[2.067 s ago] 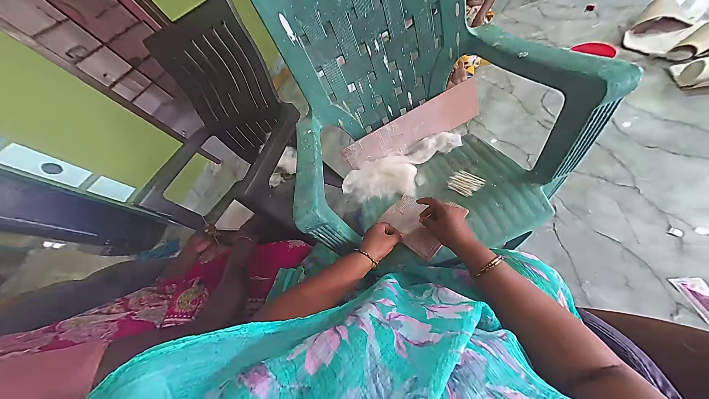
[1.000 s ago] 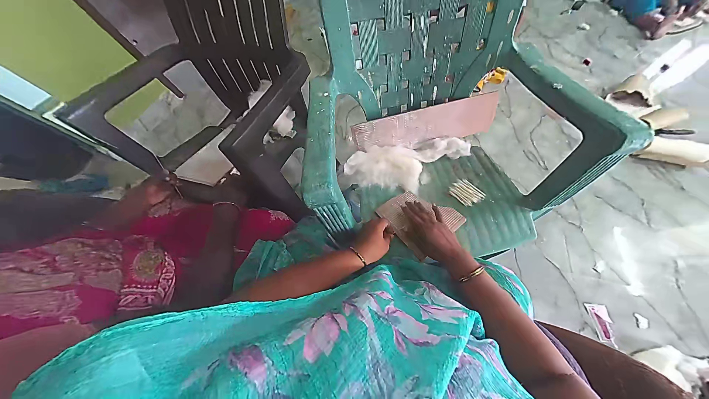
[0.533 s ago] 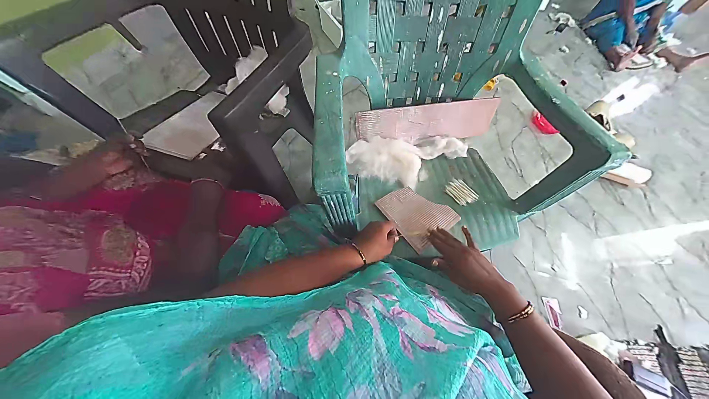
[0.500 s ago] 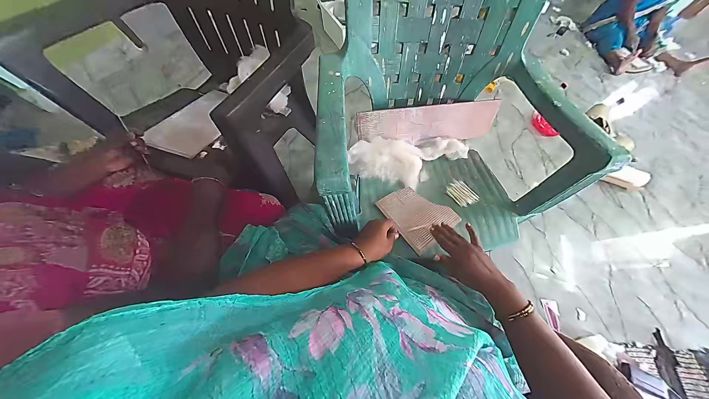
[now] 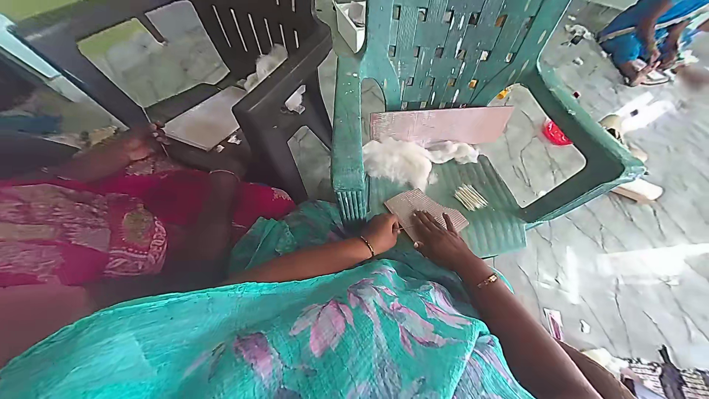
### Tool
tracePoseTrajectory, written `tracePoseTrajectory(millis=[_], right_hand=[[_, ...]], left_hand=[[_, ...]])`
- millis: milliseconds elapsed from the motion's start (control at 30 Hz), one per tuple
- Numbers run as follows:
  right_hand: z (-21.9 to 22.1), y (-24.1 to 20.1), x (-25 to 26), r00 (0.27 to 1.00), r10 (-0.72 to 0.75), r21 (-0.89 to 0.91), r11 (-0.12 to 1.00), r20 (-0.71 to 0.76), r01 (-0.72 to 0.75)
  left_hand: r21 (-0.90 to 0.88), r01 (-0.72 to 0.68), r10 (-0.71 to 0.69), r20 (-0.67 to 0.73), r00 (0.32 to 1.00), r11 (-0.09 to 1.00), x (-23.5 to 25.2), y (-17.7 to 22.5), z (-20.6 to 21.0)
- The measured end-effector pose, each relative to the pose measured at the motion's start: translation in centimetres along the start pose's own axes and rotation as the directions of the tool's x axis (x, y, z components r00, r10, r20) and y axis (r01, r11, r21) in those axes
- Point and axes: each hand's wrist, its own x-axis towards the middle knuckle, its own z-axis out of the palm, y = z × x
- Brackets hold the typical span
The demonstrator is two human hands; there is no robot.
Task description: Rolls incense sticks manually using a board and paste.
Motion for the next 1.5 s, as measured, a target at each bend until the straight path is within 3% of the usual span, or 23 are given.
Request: tracePoseTrajectory(millis=[200, 267, 333, 400, 533, 767, 967, 1100, 1267, 1400, 1500], right_hand=[[0.8, -0.2, -6.5, 1.000, -0.021, 0.005, 1.000, 0.010, 0.021], [2.0, 0.7, -7.8, 0.967, -0.098, 0.055, 0.992, -0.236, 0.114], [3.2, 1.5, -8.0, 0.861, -0.121, 0.076, 0.981, -0.493, 0.181], [3.4, 1.3, -8.1, 0.783, -0.073, 0.092, 0.982, -0.617, 0.164], [3.5, 0.4, -7.2, 0.689, 0.005, 0.073, 0.995, -0.725, 0.070], [3.7, 0.1, -5.8, 0.691, 0.002, 0.023, 1.000, -0.723, 0.021], [2.7, 1.0, -7.5, 0.667, 0.039, 0.034, 0.999, -0.744, -0.021], [1.5, 3.6, -7.8, 0.633, 0.229, 0.187, 0.973, -0.739, -0.134], [-1.8, 6.0, -4.5, 0.569, 0.529, 0.397, 0.849, -0.630, -0.349], [-2.6, 8.3, 0.2, 0.501, 0.633, 0.407, 0.770, -0.590, -0.492], [-2.6, 9.1, 2.4, 0.541, 0.666, 0.397, 0.744, -0.514, -0.538]], left_hand=[[0.017, -0.096, 0.094, 0.112, 0.989, 0.995, -0.5, 0.6, 1.1], [0.028, -0.116, 0.112, 0.115, 0.987, 0.993, -0.6, 0.7, 1.3], [0.030, -0.133, 0.129, 0.098, 0.987, 0.991, -0.8, 0.8, 1.4], [0.024, -0.135, 0.132, 0.087, 0.987, 0.991, -1.1, 0.8, 1.4], [0.023, -0.155, 0.154, 0.055, 0.987, 0.988, -1.9, 1.0, 1.4], [0.029, -0.249, 0.247, 0.063, 0.967, 0.968, -2.8, 1.4, 1.3], [0.012, -0.290, 0.287, 0.093, 0.953, 0.957, -2.7, 1.7, 0.5], [-0.025, -0.263, 0.264, 0.049, 0.963, 0.965, -2.0, 0.6, 0.1], [-0.083, -0.160, 0.166, 0.068, 0.984, 0.984, -1.2, -0.3, -0.4], [-0.103, -0.152, 0.164, 0.113, 0.980, 0.983, -0.7, -0.8, -0.7], [-0.131, -0.158, 0.174, 0.125, 0.977, 0.979, -0.5, -1.2, -0.8]])
